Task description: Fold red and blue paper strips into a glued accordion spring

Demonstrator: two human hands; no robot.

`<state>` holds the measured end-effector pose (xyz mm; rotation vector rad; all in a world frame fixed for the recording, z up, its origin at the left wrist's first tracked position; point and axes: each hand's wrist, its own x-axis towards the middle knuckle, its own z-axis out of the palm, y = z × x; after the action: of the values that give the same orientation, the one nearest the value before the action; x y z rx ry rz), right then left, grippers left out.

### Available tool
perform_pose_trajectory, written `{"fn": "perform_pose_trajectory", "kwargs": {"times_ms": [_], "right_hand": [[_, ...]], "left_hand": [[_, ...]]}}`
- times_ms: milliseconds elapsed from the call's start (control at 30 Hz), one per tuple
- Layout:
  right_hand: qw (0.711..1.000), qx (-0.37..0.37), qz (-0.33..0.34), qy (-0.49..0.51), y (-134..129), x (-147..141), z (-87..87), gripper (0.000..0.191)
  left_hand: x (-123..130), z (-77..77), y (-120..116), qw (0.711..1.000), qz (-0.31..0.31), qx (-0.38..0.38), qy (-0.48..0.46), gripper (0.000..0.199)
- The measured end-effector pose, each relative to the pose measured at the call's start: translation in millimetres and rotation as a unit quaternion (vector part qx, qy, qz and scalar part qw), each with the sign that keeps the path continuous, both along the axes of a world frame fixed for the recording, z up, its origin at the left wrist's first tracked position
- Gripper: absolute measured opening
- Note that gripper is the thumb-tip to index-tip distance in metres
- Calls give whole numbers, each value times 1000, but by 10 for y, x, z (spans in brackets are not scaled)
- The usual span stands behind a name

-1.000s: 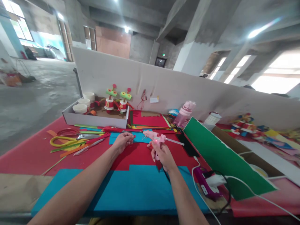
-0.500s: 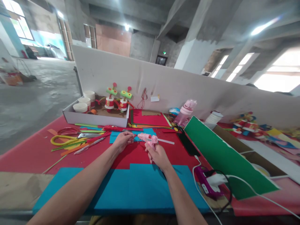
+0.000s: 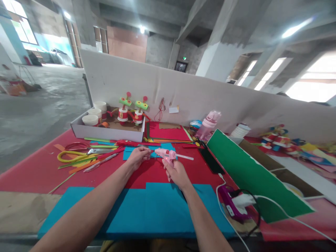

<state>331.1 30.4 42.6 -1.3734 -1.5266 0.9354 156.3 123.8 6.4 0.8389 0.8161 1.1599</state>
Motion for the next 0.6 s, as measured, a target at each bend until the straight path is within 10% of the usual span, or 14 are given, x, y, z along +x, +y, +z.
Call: {"fn": "perform_pose_trajectory", "kwargs": {"times_ms": [600], "right_hand": [[998,-41,21,40,55,63,-87,44]], "left_hand": [[0,3,5,1000,-4,-14,-2,25]]}}
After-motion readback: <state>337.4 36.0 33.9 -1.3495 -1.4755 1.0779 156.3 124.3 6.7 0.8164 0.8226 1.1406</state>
